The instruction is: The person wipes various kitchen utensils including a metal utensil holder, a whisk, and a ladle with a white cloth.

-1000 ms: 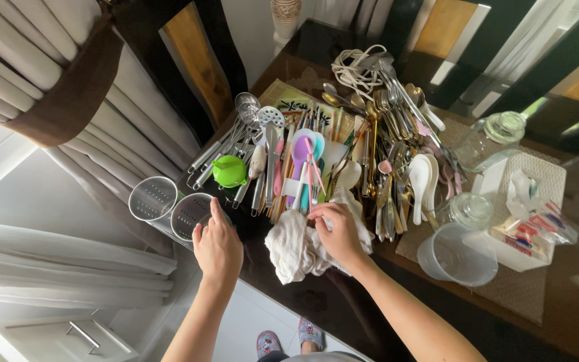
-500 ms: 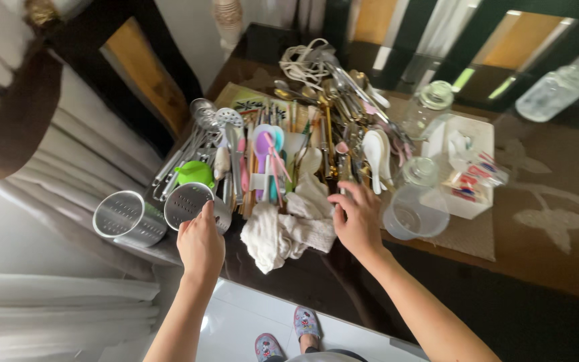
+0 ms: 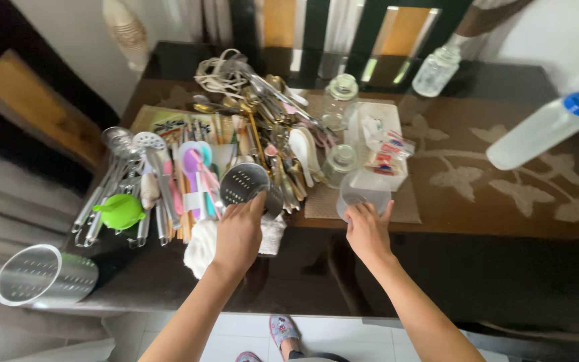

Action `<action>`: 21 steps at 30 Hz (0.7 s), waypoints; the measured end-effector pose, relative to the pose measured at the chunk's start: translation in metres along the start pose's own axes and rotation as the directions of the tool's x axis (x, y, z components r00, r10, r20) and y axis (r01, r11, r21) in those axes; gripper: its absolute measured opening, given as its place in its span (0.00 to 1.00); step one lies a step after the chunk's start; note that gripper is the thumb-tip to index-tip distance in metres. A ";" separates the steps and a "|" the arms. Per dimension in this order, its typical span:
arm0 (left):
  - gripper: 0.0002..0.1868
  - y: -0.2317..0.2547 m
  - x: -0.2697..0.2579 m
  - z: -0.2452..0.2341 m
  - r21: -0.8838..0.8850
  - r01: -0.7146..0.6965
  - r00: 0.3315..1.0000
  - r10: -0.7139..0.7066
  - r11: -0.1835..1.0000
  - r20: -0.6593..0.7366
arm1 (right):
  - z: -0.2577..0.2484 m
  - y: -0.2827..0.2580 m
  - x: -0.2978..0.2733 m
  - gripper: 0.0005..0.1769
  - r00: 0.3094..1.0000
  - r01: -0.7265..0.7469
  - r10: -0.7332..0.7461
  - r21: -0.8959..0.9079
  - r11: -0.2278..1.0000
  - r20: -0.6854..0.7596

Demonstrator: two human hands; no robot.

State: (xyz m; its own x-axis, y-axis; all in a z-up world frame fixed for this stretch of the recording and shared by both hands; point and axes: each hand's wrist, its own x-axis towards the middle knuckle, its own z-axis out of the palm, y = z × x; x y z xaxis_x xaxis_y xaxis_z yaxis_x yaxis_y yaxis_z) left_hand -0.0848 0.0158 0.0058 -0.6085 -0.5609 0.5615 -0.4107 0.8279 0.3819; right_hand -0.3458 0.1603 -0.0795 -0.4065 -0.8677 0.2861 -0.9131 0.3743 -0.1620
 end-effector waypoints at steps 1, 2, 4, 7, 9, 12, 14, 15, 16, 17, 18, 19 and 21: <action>0.25 0.006 0.005 0.007 -0.011 -0.013 1.000 0.013 1.000 0.007 | -0.001 0.007 -0.004 0.08 1.000 -0.002 0.002 -0.032 0.999 -0.006; 0.25 0.011 0.011 0.014 -0.023 -0.049 0.998 0.050 0.999 0.037 | -0.004 0.014 -0.008 0.08 1.000 -0.020 0.020 -0.038 0.999 -0.008; 0.25 0.023 0.017 0.028 -0.047 -0.095 0.992 0.098 0.994 0.076 | -0.009 0.027 -0.015 0.09 0.998 -0.061 0.061 -0.014 0.998 -0.026; 0.26 0.039 0.029 0.049 -0.087 -0.191 0.978 0.197 0.978 0.065 | -0.016 0.044 -0.022 0.10 0.994 -0.096 0.093 -0.038 0.995 -0.056; 0.28 0.047 0.035 0.062 -0.109 -0.247 0.953 0.262 0.963 0.154 | -0.019 0.056 -0.025 0.11 0.991 -0.123 0.119 -0.063 0.990 -0.069; 0.26 0.061 0.044 0.084 -0.121 -0.295 0.922 0.316 0.948 0.226 | -0.022 0.071 -0.027 0.12 0.984 -0.166 0.158 -0.108 0.980 -0.076; 0.26 0.069 0.048 0.098 -0.137 -0.341 0.906 0.364 0.930 0.216 | -0.023 0.079 -0.026 0.11 0.980 -0.192 0.184 -0.128 0.973 -0.070; 0.27 0.073 0.049 0.105 -0.143 -0.380 0.892 0.403 0.914 0.204 | -0.023 0.082 -0.024 0.11 0.980 -0.181 0.171 -0.105 0.978 -0.097; 0.27 0.077 0.052 0.113 -0.149 -0.385 0.888 0.410 0.911 0.208 | -0.023 0.084 -0.022 0.10 0.979 -0.169 0.158 -0.082 0.982 -0.125; 0.24 0.081 0.054 0.123 -0.087 -0.401 0.872 0.409 0.912 0.269 | -0.023 0.085 -0.022 0.10 0.978 -0.179 0.168 -0.083 0.980 -0.121; 0.22 0.085 0.055 0.132 -0.025 -0.420 0.853 0.405 0.907 0.329 | -0.022 0.085 -0.021 0.09 0.980 -0.163 0.153 -0.072 0.984 -0.124; 0.22 0.088 0.057 0.140 -0.031 -0.425 0.850 0.411 0.905 0.330 | -0.022 0.085 -0.020 0.08 0.982 -0.145 0.136 -0.061 0.988 -0.131; 0.17 0.092 0.058 0.155 -0.005 -0.448 0.819 0.412 0.894 0.399 | -0.022 0.085 -0.020 0.08 0.981 -0.130 0.127 -0.013 0.991 -0.146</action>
State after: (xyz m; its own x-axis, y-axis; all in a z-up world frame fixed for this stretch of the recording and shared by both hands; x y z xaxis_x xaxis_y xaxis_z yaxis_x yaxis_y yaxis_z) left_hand -0.2630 0.0601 -0.0402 -0.9388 -0.1171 0.3239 -0.0913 0.9914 0.0938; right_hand -0.4163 0.2169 -0.0782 -0.5196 -0.7562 0.3976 -0.8527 0.4885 -0.1852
